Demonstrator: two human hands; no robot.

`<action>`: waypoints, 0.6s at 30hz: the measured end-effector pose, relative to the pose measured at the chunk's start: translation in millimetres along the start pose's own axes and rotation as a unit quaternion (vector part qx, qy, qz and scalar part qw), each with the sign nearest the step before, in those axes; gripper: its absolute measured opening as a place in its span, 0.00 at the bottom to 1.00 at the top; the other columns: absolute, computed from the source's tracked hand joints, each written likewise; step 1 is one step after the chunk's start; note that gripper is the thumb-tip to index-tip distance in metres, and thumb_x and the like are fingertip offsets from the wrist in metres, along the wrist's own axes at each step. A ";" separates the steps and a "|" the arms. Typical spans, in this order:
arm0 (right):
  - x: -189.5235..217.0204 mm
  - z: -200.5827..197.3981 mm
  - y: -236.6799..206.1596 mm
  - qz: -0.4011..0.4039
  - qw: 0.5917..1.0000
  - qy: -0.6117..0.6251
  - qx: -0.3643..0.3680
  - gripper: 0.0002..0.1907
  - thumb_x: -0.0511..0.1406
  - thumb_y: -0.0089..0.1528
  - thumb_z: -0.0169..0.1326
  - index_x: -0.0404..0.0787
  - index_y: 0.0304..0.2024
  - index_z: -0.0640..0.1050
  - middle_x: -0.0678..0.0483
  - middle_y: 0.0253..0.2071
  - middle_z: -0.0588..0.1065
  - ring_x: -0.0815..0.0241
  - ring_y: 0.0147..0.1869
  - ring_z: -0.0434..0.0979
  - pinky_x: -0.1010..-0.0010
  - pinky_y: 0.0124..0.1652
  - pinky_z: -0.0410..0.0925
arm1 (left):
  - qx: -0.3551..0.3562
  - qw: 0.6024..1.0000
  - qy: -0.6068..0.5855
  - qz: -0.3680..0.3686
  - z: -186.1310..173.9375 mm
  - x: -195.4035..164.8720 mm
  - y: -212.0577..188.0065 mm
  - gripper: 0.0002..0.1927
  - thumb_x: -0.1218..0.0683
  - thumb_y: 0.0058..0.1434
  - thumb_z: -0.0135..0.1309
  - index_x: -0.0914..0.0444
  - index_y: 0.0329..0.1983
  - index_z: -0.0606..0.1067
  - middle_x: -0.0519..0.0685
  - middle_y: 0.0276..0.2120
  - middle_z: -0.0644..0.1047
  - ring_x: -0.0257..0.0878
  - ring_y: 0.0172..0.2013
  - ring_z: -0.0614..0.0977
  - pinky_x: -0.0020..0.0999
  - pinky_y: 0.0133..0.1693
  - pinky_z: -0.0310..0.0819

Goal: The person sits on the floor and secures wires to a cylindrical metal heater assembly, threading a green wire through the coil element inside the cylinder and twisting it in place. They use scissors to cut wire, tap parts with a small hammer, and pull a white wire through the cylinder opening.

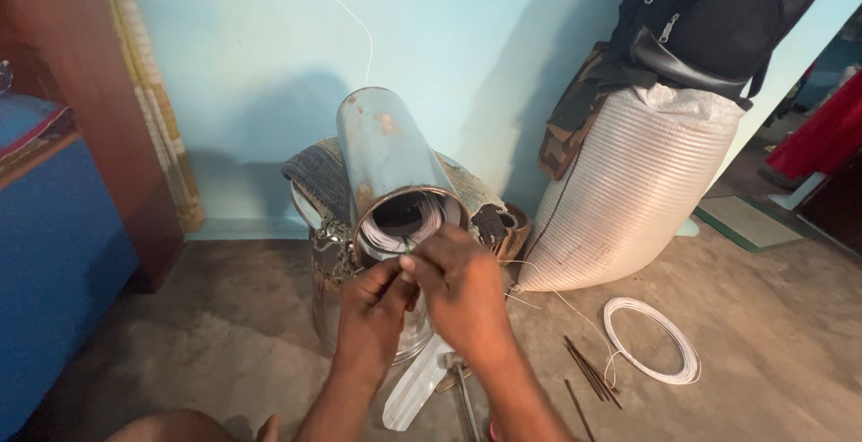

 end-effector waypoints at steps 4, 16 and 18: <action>7.2 9.6 24.0 -0.049 0.998 -0.042 0.020 0.06 0.32 0.57 0.64 0.34 0.31 0.82 0.47 0.30 0.77 0.52 0.31 0.78 0.63 0.33 0.69 | -0.034 0.985 0.123 0.114 -1.8 -21.5 -7.8 0.08 0.60 0.64 0.53 0.68 0.35 0.81 0.45 0.19 0.75 0.29 0.21 0.70 0.31 0.23 0.62; -1.3 18.1 4.5 -0.100 0.986 -0.071 0.110 0.13 0.27 0.55 0.57 0.39 0.43 0.82 0.47 0.42 0.82 0.47 0.47 0.82 0.59 0.45 0.74 | -0.143 0.956 0.244 0.079 -11.4 -53.9 -12.0 0.08 0.58 0.58 0.56 0.68 0.33 0.81 0.59 0.23 0.81 0.46 0.21 0.83 0.42 0.27 0.72; -5.8 22.1 9.1 -0.087 0.984 -0.078 0.131 0.12 0.27 0.55 0.57 0.39 0.42 0.82 0.48 0.41 0.81 0.46 0.46 0.82 0.59 0.44 0.74 | -0.126 0.943 0.293 0.092 -11.8 -60.7 -9.8 0.08 0.56 0.58 0.57 0.66 0.33 0.82 0.60 0.24 0.81 0.50 0.23 0.84 0.43 0.28 0.72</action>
Point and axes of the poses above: each hand's wrist, its own y-axis towards the middle knuckle, its own z-axis out of the palm, x = y × z, the point moved 8 cm from there along y, towards the middle knuckle
